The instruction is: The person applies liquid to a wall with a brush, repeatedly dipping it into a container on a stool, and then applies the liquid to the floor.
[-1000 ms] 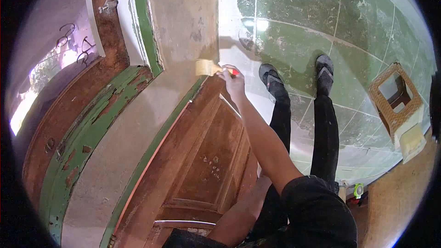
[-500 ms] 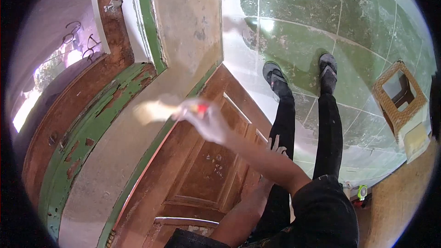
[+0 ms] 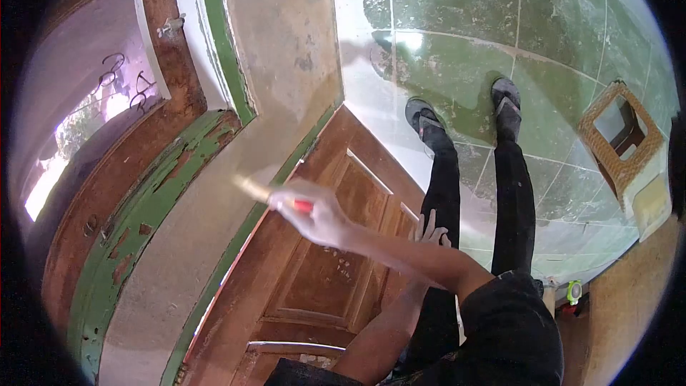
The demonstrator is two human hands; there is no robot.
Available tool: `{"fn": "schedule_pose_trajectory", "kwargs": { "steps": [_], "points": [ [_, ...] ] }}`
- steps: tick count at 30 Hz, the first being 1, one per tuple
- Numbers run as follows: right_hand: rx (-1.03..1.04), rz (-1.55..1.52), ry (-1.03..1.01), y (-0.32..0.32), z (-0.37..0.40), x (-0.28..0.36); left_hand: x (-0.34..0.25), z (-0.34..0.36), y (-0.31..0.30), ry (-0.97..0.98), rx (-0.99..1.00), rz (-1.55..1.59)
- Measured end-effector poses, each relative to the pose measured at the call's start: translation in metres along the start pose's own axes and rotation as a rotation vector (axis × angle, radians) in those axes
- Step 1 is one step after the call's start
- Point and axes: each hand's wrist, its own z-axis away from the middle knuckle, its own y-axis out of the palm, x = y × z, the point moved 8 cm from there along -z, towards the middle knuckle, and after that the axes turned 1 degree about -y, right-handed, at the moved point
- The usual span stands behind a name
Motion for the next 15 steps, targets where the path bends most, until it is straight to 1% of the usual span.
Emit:
{"fn": "schedule_pose_trajectory", "kwargs": {
  "steps": [1,2,3,5,6,7,8,9,10,12,13,15],
  "points": [
    [0.035,-0.164,0.016,0.009,0.003,0.014,0.001,0.0,0.001,-0.007,-0.001,0.0],
    [0.134,-0.178,0.069,0.01,0.001,0.022,0.002,0.0,0.001,-0.009,-0.001,-0.001],
    [0.132,-0.179,0.071,0.005,0.001,0.014,0.004,0.001,0.003,0.003,0.011,0.003],
    [0.24,-0.357,0.185,-0.001,0.0,-0.034,0.008,0.002,0.002,0.019,0.019,0.007],
    [0.249,-0.183,0.423,-0.013,-0.002,-0.073,0.012,0.003,0.0,0.021,0.019,0.002],
    [0.219,-0.133,0.606,-0.034,-0.003,-0.104,0.008,0.003,0.0,0.024,0.019,-0.003],
    [0.093,-0.101,0.611,-0.056,-0.007,-0.138,0.008,0.003,-0.001,0.029,0.02,-0.007],
    [0.019,-0.189,0.628,-0.076,-0.013,-0.157,0.008,0.002,-0.001,0.035,0.019,-0.01],
    [-0.174,-0.291,0.578,-0.101,-0.011,-0.195,0.008,0.002,-0.002,0.039,0.02,-0.014],
    [-0.413,-0.158,0.528,-0.149,-0.007,-0.239,0.01,0.004,-0.003,0.045,0.031,-0.024],
    [-0.401,0.077,0.414,-0.17,-0.002,-0.248,0.01,0.007,-0.002,0.047,0.04,-0.027],
    [-0.542,-0.118,0.489,-0.183,-0.002,-0.236,0.007,0.008,0.0,0.056,0.05,-0.027]
  ]
}}
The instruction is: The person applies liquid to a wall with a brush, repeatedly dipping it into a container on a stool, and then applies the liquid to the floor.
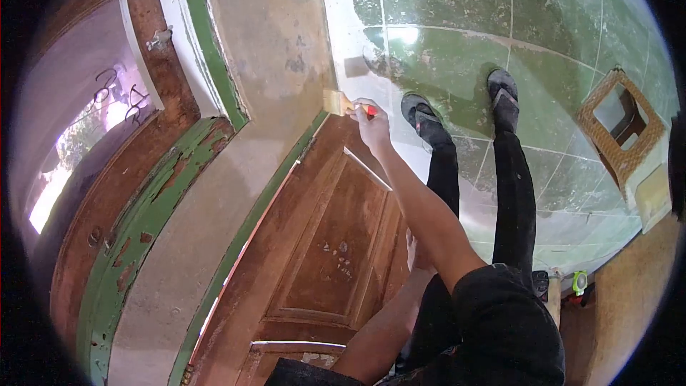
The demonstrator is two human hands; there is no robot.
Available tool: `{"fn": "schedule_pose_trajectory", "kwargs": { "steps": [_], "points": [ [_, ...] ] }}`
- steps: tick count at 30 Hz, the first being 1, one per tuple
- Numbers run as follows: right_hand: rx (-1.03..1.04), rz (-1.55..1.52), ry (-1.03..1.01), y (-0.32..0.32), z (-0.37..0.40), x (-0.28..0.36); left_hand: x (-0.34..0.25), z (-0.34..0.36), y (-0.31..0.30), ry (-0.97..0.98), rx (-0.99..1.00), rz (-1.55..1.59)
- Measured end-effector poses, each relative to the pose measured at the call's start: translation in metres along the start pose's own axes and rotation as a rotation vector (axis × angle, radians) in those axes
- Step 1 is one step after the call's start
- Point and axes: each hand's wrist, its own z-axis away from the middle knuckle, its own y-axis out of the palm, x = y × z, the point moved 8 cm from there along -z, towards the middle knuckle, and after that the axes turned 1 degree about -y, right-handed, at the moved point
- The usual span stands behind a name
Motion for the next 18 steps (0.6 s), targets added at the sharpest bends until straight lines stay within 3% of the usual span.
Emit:
{"fn": "schedule_pose_trajectory", "kwargs": {
  "steps": [4,6,8,10,12,14,18],
  "points": [
    [0.196,-0.201,0.124,0.032,0.037,0.041,-0.003,-0.004,0.003,0.005,0.007,-0.002],
    [0.473,-0.26,0.339,0.066,0.06,0.037,-0.001,-0.006,0.003,0.001,0.004,-0.008],
    [0.457,-0.289,0.278,0.062,0.054,0.004,0.001,-0.003,0.001,-0.012,0.001,-0.015],
    [0.243,0.119,0.077,0.03,0.026,-0.039,0.0,-0.002,-0.001,-0.019,-0.005,-0.017],
    [0.132,0.077,0.01,0.023,0.023,-0.038,0.0,-0.005,-0.003,-0.016,-0.01,-0.021],
    [-0.125,-0.146,0.079,0.013,0.026,-0.029,0.001,-0.006,-0.001,-0.019,-0.012,-0.017],
    [-0.238,-0.187,0.095,0.025,0.015,-0.026,0.0,-0.007,0.005,-0.024,-0.017,0.004]
  ]
}}
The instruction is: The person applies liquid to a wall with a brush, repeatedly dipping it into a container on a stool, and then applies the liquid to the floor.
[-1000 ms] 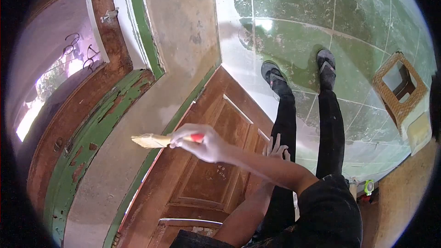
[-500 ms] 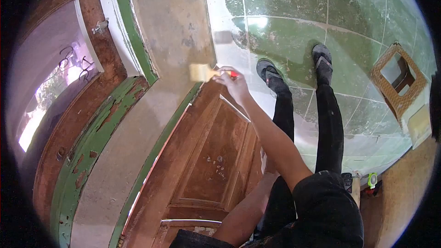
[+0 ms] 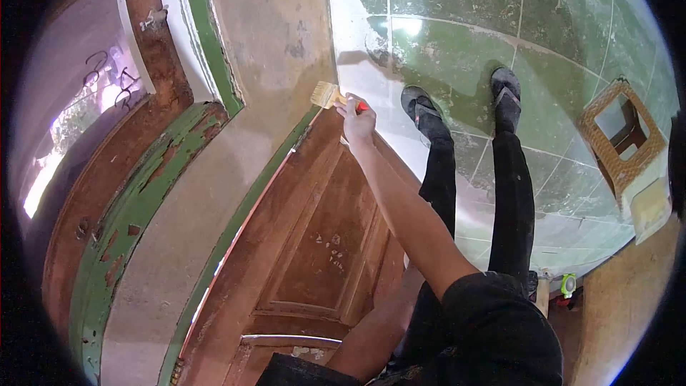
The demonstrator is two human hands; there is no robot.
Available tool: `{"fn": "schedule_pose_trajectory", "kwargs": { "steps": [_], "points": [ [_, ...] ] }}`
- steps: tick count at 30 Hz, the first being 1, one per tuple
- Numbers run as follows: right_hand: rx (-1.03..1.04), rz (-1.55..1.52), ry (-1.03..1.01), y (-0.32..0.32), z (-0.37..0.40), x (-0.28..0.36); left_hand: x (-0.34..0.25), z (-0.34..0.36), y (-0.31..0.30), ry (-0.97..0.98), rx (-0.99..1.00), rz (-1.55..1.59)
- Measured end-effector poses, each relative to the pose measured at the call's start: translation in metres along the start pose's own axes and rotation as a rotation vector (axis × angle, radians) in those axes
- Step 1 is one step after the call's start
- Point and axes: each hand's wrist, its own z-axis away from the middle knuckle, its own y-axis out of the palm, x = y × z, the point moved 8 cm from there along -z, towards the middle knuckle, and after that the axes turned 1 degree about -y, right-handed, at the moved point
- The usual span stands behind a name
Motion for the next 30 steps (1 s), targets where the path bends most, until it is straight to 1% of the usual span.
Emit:
{"fn": "schedule_pose_trajectory", "kwargs": {
  "steps": [2,4,5,6,8,9,10,12,13,15,16,18,19,22,23,24,26,27,28,29,30],
  "points": [
    [-0.008,0.014,0.034,0.007,0.007,-0.002,0.0,-0.002,0.001,0.003,-0.006,0.007],
    [0.247,0.023,0.123,0.03,0.037,-0.009,0.003,-0.003,0.001,0.006,-0.006,0.006],
    [0.398,0.148,0.143,0.033,0.057,0.003,0.005,-0.004,0.001,0.011,-0.005,0.007],
    [0.398,0.156,0.14,0.021,0.067,0.016,0.005,-0.006,0.002,0.016,-0.008,0.012],
    [0.388,0.011,0.355,-0.002,0.081,0.023,0.003,-0.007,0.004,0.023,-0.01,0.027],
    [0.302,0.097,0.353,-0.019,0.076,0.026,0.002,-0.009,0.006,0.028,-0.014,0.037],
    [0.301,0.107,0.355,-0.02,0.072,0.024,0.002,-0.008,0.007,0.026,-0.015,0.045],
    [-0.002,0.007,0.173,-0.036,0.042,0.029,0.006,-0.007,0.007,0.021,-0.02,0.052],
    [0.0,0.01,0.177,-0.03,0.029,0.018,0.009,-0.007,0.008,0.018,-0.022,0.052],
    [0.065,0.025,-0.022,-0.01,0.012,0.008,0.015,-0.006,0.007,0.014,-0.019,0.045],
    [0.063,0.024,-0.017,0.001,0.025,0.01,0.02,-0.004,0.008,0.012,-0.017,0.041],
    [0.338,0.162,0.143,0.04,0.065,0.011,0.026,-0.002,0.009,0.016,-0.012,0.038],
    [0.412,0.11,0.243,0.042,0.085,0.02,0.027,-0.001,0.011,0.014,-0.011,0.042],
    [0.432,0.043,0.236,0.019,0.108,0.037,0.023,0.002,0.017,0.015,-0.012,0.062],
    [0.324,0.063,0.192,0.006,0.098,0.035,0.022,0.002,0.018,0.016,-0.014,0.069],
    [0.328,0.067,0.188,0.009,0.088,0.033,0.02,0.001,0.016,0.076,-0.079,-0.012],
    [-0.014,0.093,0.06,-0.004,0.06,0.035,0.018,0.004,0.012,0.189,-0.202,-0.183],
    [0.005,0.047,-0.025,0.002,0.047,0.024,0.016,0.007,0.011,0.245,-0.262,-0.27],
    [0.007,0.044,-0.027,0.013,0.057,0.024,0.011,0.008,0.005,0.304,-0.323,-0.357],
    [0.142,0.113,0.04,0.032,0.074,0.017,0.009,0.009,0.001,0.31,-0.324,-0.36],
    [0.275,0.184,0.107,0.046,0.092,0.017,0.012,0.005,-0.007,0.186,-0.211,-0.15]
  ]
}}
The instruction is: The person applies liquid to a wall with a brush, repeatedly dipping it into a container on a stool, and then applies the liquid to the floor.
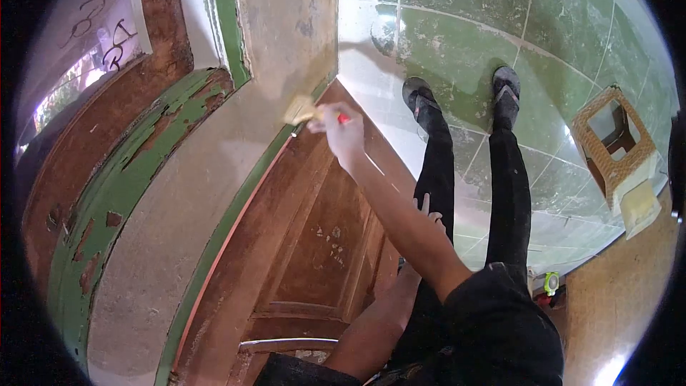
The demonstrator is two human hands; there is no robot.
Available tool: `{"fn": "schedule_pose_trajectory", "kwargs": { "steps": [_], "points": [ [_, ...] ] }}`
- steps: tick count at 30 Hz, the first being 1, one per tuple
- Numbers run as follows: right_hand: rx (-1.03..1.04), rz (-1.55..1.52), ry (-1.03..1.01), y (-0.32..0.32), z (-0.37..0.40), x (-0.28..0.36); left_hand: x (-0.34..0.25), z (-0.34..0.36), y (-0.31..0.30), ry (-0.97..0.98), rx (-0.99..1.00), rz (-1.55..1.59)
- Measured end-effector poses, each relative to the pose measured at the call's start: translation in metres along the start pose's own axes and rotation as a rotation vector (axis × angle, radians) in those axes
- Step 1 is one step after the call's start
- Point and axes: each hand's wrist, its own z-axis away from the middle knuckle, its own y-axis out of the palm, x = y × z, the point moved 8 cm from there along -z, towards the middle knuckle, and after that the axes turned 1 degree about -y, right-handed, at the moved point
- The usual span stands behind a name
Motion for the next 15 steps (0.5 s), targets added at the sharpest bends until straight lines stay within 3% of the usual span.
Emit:
{"fn": "schedule_pose_trajectory", "kwargs": {
  "steps": [1,4,6,8,10,13,15],
  "points": [
    [0.114,0.0,0.022,0.006,0.016,0.012,0.006,0.0,0.001,-0.144,0.105,0.208],
    [0.216,-0.106,0.126,-0.01,0.043,0.024,0.006,0.001,0.001,-0.17,0.08,0.248],
    [0.164,-0.032,0.075,-0.022,0.027,0.029,0.002,-0.002,-0.001,-0.151,0.068,0.262],
    [-0.201,-0.103,-0.078,-0.05,-0.005,0.011,0.001,-0.002,-0.005,-0.12,0.055,0.275],
    [-0.213,-0.163,-0.109,-0.036,-0.014,-0.003,-0.001,0.0,-0.009,-0.095,0.042,0.288],
    [0.16,0.044,0.007,0.004,0.021,0.009,0.005,0.001,0.003,-0.175,0.067,0.213],
    [0.171,0.041,0.022,-0.008,0.05,0.037,0.004,0.004,0.009,-0.182,0.056,0.207]
  ]
}}
